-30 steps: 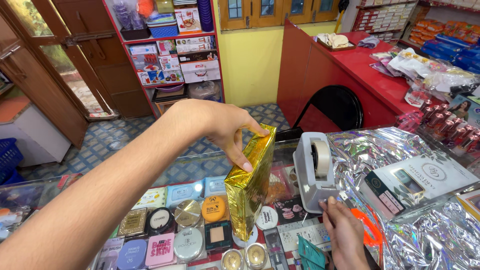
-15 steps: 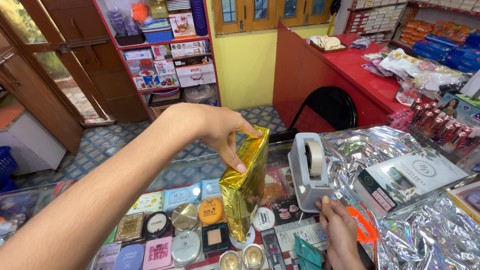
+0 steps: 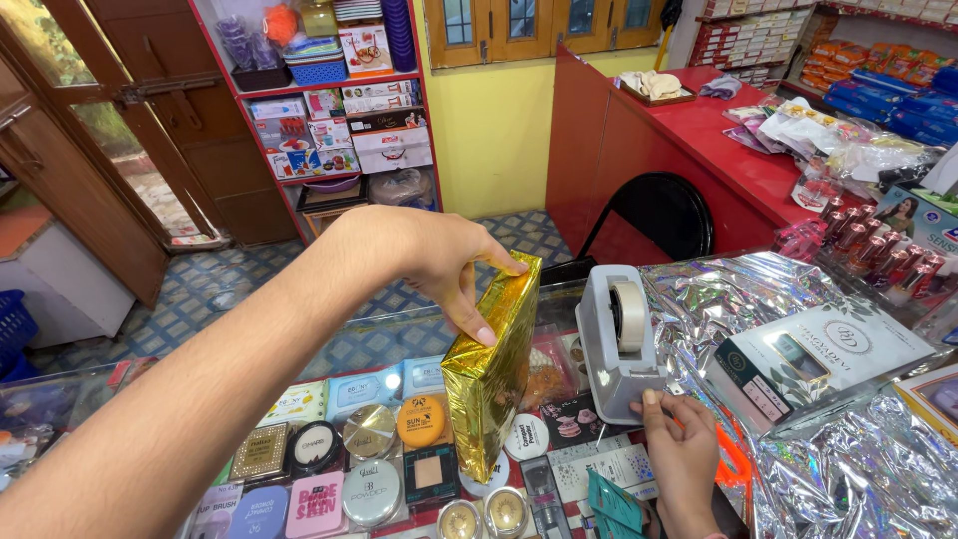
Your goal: The person wraps a small box in gold foil paper and then prepares a second box with decorative silver foil at a retail counter.
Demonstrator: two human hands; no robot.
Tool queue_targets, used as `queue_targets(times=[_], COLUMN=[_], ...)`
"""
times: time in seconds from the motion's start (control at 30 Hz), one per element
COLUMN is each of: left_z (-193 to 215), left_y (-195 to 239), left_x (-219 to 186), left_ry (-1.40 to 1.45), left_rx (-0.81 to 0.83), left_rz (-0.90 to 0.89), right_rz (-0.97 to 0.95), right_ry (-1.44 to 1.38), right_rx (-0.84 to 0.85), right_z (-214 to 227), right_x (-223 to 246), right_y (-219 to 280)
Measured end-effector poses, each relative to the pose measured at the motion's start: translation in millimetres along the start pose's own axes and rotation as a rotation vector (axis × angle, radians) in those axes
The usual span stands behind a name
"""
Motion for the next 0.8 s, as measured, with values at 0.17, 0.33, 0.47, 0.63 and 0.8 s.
queue_targets(times=[0.17, 0.33, 0.47, 0.63, 0.8], left_z=[0, 0, -1, -2, -3], left_y=[1, 2, 0, -5, -8], left_x=[-2, -3, -2, -3, -4], left_ry=[0.017, 0.009, 0.036, 0.016, 0.013], left_rx=[0.010, 0.003, 0.014, 0.014, 0.001], left_rz=[0.006, 0.028, 0.017, 0.006, -0.028], right_rz=[-0.106, -0.016, 0.017, 0.063, 0.010], right_ry=[-0.111, -0.149, -0.048, -0.124, -0.177], right_rx=[0.020, -0.013, -0.030, -0.021, -0.033], right_z=[-5, -8, -4, -7, -13], right_x=[-12, -7, -1, 1, -8], right_y=[-3, -1, 6, 7, 5])
Point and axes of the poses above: each hand's wrist, its own y-axis away from the middle knuckle, its own z-axis out of the back of the hand, x = y × z, the point moved 2 cm from there along -y, towards the middle knuckle, and after that the axes turned 11 degrees about y, right-handed, at the moved point
